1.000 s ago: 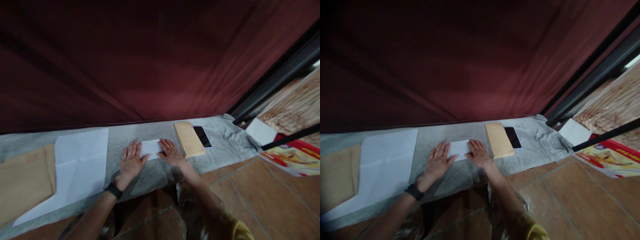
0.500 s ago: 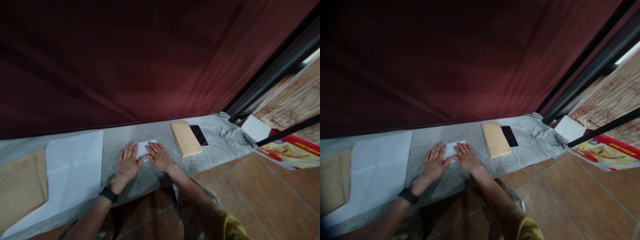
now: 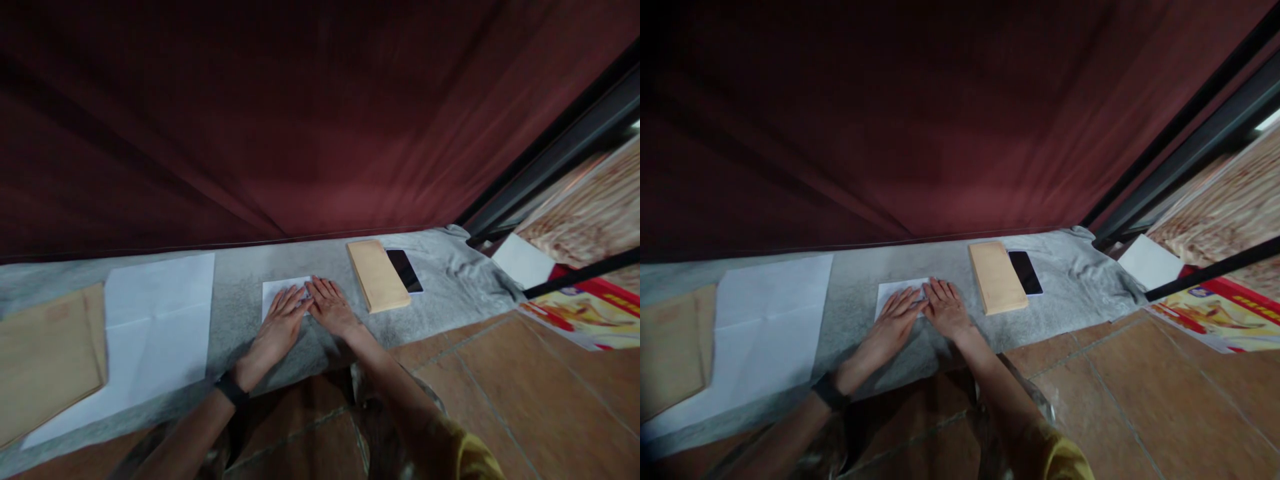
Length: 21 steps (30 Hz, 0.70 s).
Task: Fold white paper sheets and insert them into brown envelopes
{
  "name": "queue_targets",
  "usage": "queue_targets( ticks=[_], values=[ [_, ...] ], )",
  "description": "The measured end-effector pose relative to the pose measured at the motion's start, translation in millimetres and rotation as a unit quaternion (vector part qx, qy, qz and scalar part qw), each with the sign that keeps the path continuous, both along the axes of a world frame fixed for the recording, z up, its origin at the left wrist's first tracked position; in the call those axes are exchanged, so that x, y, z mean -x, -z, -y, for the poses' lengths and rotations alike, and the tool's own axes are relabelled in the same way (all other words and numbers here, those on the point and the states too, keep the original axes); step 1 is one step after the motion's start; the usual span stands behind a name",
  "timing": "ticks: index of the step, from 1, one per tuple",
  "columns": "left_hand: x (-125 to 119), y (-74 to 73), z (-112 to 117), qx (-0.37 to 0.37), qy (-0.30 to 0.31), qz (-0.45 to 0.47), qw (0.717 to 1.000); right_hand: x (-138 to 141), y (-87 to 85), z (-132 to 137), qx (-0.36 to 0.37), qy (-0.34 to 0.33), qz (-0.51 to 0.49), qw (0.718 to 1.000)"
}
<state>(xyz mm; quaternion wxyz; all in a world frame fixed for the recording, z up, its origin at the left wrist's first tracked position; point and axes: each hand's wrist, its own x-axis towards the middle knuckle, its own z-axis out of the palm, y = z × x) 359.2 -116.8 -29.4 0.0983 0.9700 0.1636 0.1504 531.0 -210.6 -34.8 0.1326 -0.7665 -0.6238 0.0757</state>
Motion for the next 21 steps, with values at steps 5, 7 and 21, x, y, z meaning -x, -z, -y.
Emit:
queue_targets(
  ticks=[5, 7, 21],
  values=[
    [3, 2.5, 0, 0.004, -0.008, -0.015, 1.000, -1, 1.6, 0, -0.007, -0.002, 0.004, 1.000],
    [6, 2.3, -6, -0.001, -0.027, -0.009, 1.000, -1, 1.1, -1, -0.007, 0.000, 0.004, 1.000],
    [19, 1.0, -17, -0.028, -0.155, -0.082, 0.984, -9, -7.2, -2, 0.025, 0.015, -0.012, 0.999]
  ],
)
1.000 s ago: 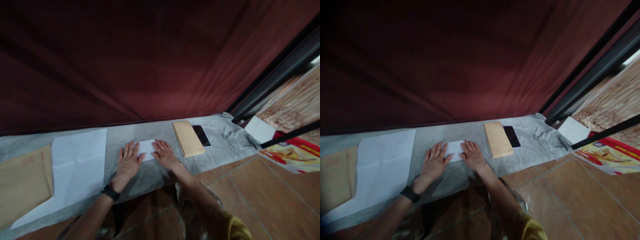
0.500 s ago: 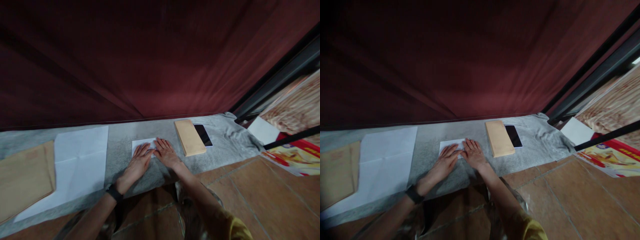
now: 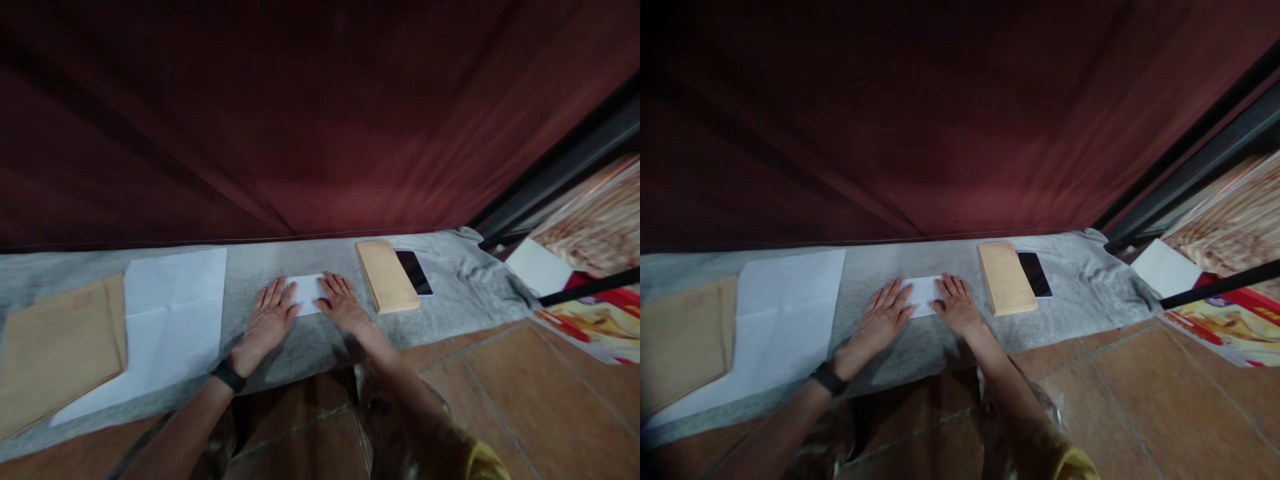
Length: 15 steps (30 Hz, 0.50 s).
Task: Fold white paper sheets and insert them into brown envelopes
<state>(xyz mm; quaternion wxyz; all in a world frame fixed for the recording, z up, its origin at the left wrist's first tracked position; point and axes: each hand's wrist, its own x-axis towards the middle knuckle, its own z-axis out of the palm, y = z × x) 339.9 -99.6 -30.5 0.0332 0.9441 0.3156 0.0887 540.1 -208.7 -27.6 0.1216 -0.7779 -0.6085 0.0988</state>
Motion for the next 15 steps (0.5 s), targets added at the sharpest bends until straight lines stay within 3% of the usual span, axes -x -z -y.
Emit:
queue_targets(
  ticks=[8, 15],
  values=[
    [-0.6, 1.6, -2.3, -0.002, -0.011, -0.027, 1.000, -9.3, -1.0, 2.4, 0.005, 0.034, -0.020, 0.999],
    [1.2, 7.4, -3.4, -0.002, -0.005, 0.004, 1.000, -8.9, -0.8, -6.5, -0.071, 0.010, -0.032, 0.997]
  ],
)
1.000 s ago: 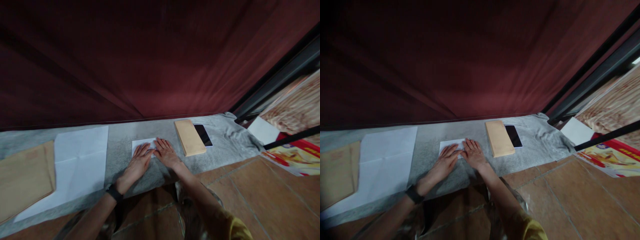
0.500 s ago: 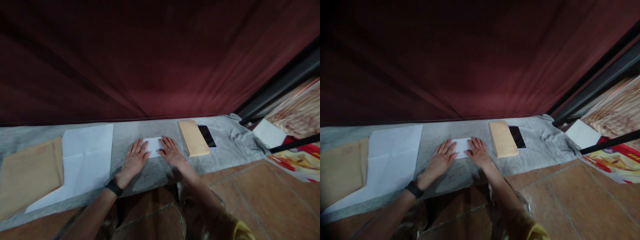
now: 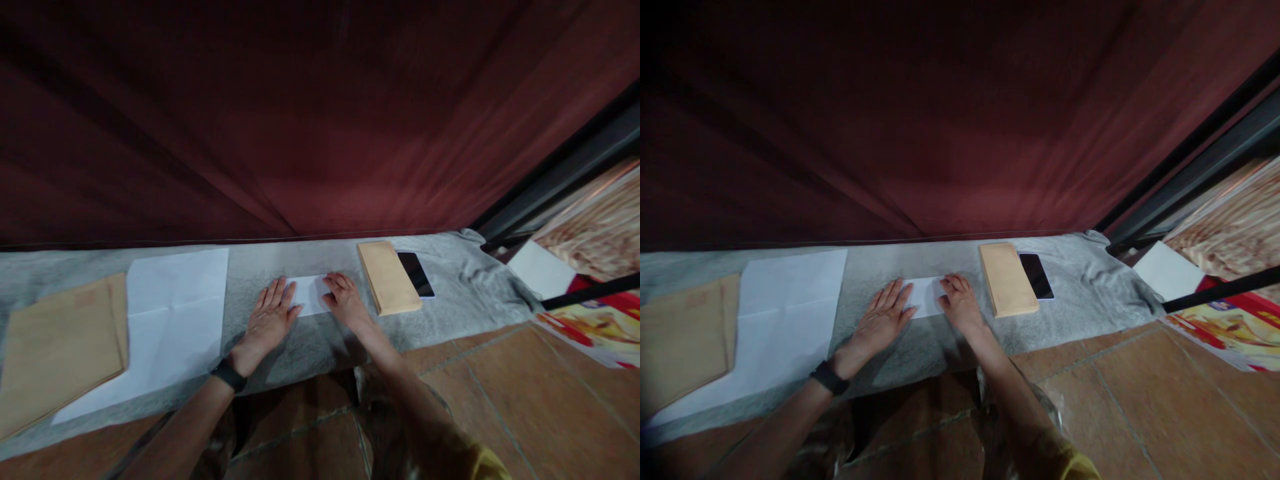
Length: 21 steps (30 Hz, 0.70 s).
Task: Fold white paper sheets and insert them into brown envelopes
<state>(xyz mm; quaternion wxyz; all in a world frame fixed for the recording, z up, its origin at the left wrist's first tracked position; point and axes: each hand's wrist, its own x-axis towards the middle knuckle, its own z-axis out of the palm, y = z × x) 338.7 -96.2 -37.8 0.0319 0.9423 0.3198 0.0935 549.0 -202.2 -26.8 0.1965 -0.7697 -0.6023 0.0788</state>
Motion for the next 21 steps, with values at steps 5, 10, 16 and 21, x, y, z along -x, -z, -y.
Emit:
queue_targets(
  ticks=[5, 10, 16, 21],
  values=[
    [0, 3.8, -1, 0.004, 0.006, 0.017, 1.000, 14, -1.9, -2, -0.020, -0.037, 0.005, 0.999],
    [0, 0.8, 1, 0.003, 0.004, 0.011, 1.000, 31, 2.8, 4, 0.004, -0.068, 0.042, 0.997],
    [-4, -7.0, 4, 0.001, -0.008, 0.007, 1.000, 32, 7.9, 4, 0.023, -0.047, 0.065, 0.997],
    [-14, -10.2, 9, -0.012, 0.031, 0.037, 0.999, 32, 8.5, 3, 0.017, -0.046, 0.064, 0.997]
  ],
)
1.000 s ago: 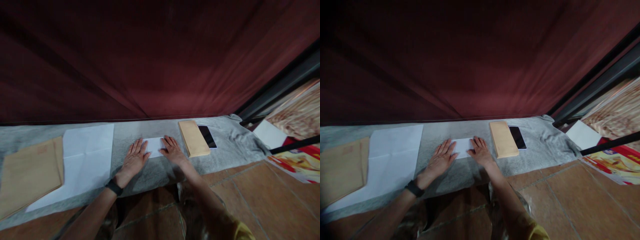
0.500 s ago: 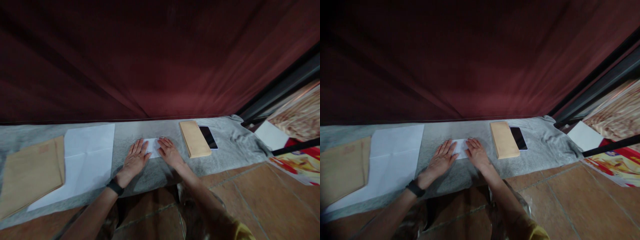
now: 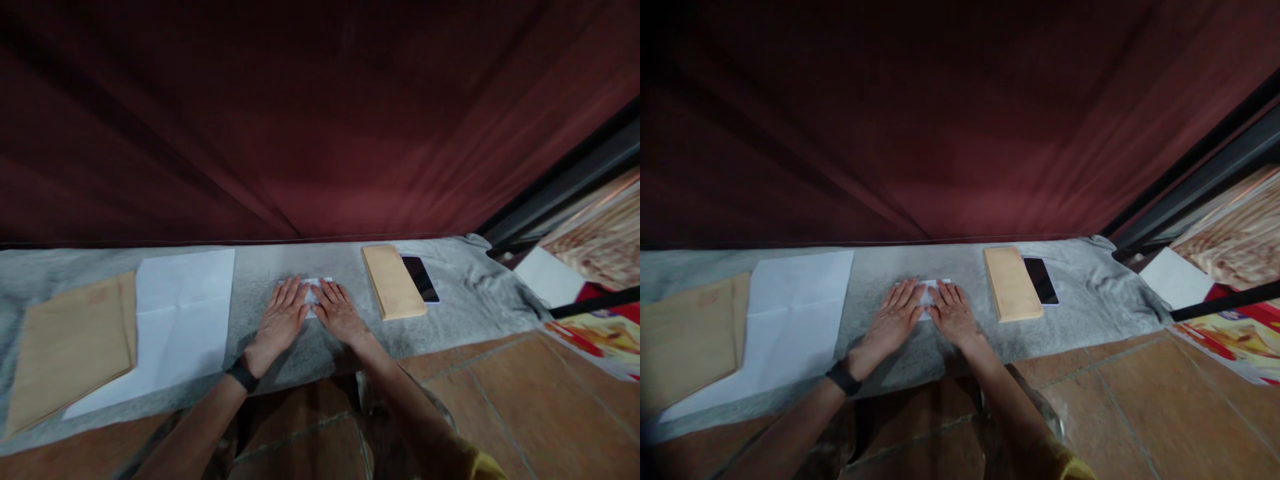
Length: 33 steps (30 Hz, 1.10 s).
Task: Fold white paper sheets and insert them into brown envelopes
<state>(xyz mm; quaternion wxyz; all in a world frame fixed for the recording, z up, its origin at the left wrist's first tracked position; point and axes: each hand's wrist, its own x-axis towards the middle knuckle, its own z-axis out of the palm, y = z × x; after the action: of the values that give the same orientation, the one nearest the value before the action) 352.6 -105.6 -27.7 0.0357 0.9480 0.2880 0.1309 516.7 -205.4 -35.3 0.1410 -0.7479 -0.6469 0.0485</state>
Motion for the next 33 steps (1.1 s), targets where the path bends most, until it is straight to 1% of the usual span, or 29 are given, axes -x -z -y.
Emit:
queue_targets(
  ticks=[2, 6, 12, 15, 18, 20, 22, 24, 26, 29, 33],
  values=[
    [-4, 1.8, 3, 0.003, 0.010, -0.002, 1.000, 0, 0.3, 0, -0.002, 0.000, 0.000, 1.000],
    [-7, 7.6, 6, 0.019, -0.006, -0.024, 0.999, -5, 2.1, 0, 0.001, 0.012, 0.004, 1.000],
    [-5, 11.5, 6, 0.016, -0.031, -0.015, 0.999, -17, 4.1, 1, 0.000, 0.075, 0.003, 0.997],
    [-4, 11.1, 6, 0.013, -0.031, -0.014, 0.999, -18, -2.2, 0, 0.003, 0.104, -0.006, 0.995],
    [-5, 10.8, 7, 0.013, -0.030, -0.010, 0.999, -17, -12.2, -3, 0.001, 0.150, -0.020, 0.989],
    [-5, 10.8, 7, 0.015, -0.032, -0.008, 0.999, -16, -17.1, -5, 0.000, 0.174, -0.037, 0.984],
    [-5, 10.8, 7, 0.016, -0.032, -0.007, 0.999, -14, -18.3, -8, 0.008, 0.193, -0.055, 0.980],
    [-5, 10.8, 8, 0.014, -0.031, -0.006, 0.999, -13, -15.9, -10, 0.014, 0.209, -0.072, 0.975],
    [-5, 10.7, 8, 0.010, -0.031, -0.003, 0.999, -13, -11.7, -13, 0.006, 0.221, -0.091, 0.971],
    [-5, 10.1, 8, 0.009, -0.032, -0.001, 0.999, -16, -7.1, -16, -0.012, 0.227, -0.141, 0.963],
    [-6, 9.4, 8, 0.008, -0.033, -0.001, 0.999, -22, -7.9, -20, 0.028, 0.220, -0.203, 0.954]
  ],
)
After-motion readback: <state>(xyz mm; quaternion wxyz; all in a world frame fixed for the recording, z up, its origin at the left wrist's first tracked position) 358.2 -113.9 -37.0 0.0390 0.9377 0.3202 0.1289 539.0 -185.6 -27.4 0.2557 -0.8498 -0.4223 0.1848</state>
